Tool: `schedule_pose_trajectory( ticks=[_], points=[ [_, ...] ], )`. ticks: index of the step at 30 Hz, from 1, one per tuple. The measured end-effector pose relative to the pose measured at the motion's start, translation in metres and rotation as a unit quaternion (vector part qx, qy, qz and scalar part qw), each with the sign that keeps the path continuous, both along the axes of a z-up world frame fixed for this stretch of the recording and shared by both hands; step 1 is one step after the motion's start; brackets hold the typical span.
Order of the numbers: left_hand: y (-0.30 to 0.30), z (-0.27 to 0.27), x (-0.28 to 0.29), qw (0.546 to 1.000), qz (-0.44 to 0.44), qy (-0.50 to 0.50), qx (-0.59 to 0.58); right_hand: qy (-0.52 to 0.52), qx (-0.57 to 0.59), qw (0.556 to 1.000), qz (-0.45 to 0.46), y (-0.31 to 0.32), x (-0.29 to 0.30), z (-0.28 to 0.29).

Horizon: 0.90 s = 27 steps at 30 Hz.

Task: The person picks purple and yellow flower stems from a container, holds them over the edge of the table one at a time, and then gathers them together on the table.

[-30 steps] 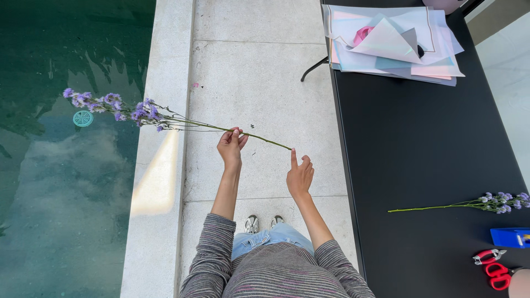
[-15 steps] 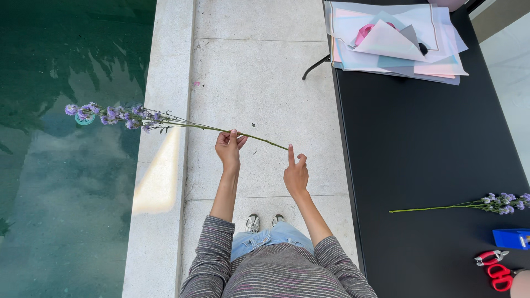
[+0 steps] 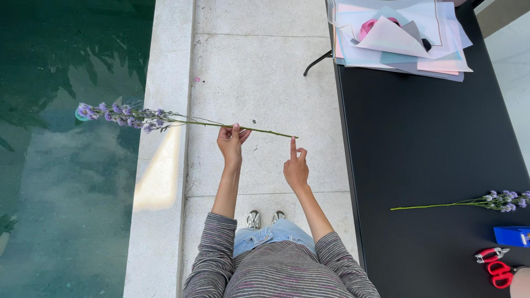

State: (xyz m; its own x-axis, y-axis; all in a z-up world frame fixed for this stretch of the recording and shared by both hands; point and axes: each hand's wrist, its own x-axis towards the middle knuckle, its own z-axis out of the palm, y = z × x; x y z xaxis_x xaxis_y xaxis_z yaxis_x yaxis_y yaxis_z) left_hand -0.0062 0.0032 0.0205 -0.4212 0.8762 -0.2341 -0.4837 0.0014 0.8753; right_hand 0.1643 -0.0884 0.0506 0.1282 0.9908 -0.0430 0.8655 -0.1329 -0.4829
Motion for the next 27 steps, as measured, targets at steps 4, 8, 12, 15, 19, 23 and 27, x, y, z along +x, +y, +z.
schedule_pose_trajectory(
  ticks=[4,8,12,15,19,23,27],
  points=[
    [0.000,0.001,-0.002,1.000,0.000,-0.002,-0.007,-0.017,-0.081,0.996,0.029,0.009,0.034,-0.106],
    [0.001,0.013,-0.006,0.996,-0.029,0.080,-0.005,0.031,-0.147,0.988,-0.036,-0.002,0.060,-0.151],
    [-0.001,0.039,0.010,0.967,-0.115,0.227,-0.014,0.244,-0.051,0.948,-0.200,0.001,0.101,-0.174],
    [0.000,0.055,0.045,0.921,-0.209,0.330,0.006,0.308,0.005,0.921,-0.237,-0.007,0.121,-0.168],
    [0.013,0.025,0.119,0.836,-0.333,0.432,0.052,0.356,0.059,0.892,-0.271,-0.030,0.125,-0.094],
    [0.003,0.010,0.217,0.704,-0.493,0.495,0.128,0.400,0.109,0.864,-0.287,-0.051,0.156,-0.065],
    [-0.017,-0.005,0.316,0.628,-0.604,0.460,0.171,0.413,0.169,0.819,-0.360,-0.073,0.198,-0.050]
  ],
)
